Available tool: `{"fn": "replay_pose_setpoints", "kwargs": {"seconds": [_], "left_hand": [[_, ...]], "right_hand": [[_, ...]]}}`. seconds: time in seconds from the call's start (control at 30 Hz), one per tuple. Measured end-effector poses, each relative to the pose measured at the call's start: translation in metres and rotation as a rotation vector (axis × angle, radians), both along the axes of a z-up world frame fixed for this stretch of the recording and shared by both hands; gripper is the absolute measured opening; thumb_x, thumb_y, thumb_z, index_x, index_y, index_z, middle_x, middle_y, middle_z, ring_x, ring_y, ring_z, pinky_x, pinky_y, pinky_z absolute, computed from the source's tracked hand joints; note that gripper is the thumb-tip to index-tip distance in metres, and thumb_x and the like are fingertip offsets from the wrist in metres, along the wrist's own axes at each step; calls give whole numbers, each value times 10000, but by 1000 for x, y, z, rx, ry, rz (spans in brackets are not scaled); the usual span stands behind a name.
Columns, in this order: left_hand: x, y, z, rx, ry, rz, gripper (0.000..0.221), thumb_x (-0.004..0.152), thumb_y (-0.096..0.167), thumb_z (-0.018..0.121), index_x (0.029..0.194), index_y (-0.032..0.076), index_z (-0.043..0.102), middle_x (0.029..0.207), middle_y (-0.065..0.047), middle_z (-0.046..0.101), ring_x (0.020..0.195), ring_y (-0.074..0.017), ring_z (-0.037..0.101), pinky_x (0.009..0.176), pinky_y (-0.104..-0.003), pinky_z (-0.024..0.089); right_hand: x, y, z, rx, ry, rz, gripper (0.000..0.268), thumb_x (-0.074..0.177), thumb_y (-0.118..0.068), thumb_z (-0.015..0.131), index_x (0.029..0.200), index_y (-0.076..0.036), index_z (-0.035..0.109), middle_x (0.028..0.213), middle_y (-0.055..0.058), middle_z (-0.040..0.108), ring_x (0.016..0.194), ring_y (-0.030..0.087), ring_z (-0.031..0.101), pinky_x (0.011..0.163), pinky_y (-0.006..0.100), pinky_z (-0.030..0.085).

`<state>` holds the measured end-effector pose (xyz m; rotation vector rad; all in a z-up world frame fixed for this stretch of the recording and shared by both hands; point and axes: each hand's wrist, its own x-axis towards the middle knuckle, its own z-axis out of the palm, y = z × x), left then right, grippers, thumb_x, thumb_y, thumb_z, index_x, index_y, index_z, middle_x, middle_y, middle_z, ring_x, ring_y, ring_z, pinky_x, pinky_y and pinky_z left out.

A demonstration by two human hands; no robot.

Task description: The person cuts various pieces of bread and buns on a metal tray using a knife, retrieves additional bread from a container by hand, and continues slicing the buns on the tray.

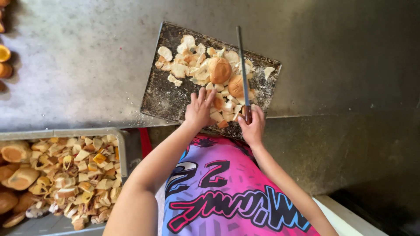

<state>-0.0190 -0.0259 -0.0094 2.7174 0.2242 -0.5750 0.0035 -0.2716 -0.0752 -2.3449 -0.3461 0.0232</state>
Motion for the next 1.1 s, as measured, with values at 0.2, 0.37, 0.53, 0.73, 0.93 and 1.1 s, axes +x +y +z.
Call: {"fn": "replay_pose_setpoints", "kwargs": {"seconds": [0.2,0.37,0.53,0.73,0.93,1.1], "left_hand": [[-9,-11,1,-147,-61,105,1466,442,445,1030,1601,269,150,1518,-194,274,1224,-453,429,914,-491,567],[-14,-22,2,-159,-94,154,1493,407,462,1035,1601,258,162,1533,-235,256,1190,-463,443,938,-503,553],[-13,-34,-1,-178,-93,186,1425,434,390,1028,1593,271,206,1526,-226,270,1208,-457,439,894,-499,572],[-13,-40,-22,-349,-207,264,1200,464,277,1017,1482,216,385,1454,-253,305,1208,-501,470,964,-545,526],[-10,-47,-35,-611,-242,307,936,577,143,930,1400,194,488,1475,-246,350,1150,-483,627,968,-479,555],[-7,-43,-25,-647,-211,325,860,590,91,892,1361,194,525,1446,-202,412,1123,-438,652,950,-456,566]], "right_hand": [[16,-13,-17,-289,-114,-118,324,855,-264,896,957,-68,659,1428,225,496,1255,423,490,996,515,380],[20,1,-15,192,316,-165,429,873,-259,784,1210,-83,584,1155,74,548,984,189,588,910,354,489],[3,17,-21,485,496,-145,298,946,-199,748,1128,-74,549,1060,50,535,914,144,571,832,299,511],[-1,25,-14,797,781,-213,267,1004,-200,673,1186,-126,492,1098,45,593,938,137,613,762,305,533],[8,26,8,889,1017,-265,311,986,-242,593,1277,-217,488,1208,54,615,1007,234,682,769,420,610],[16,20,11,988,1094,-193,311,1019,-249,574,1316,-205,496,1249,80,603,1053,273,671,808,453,599]]}}
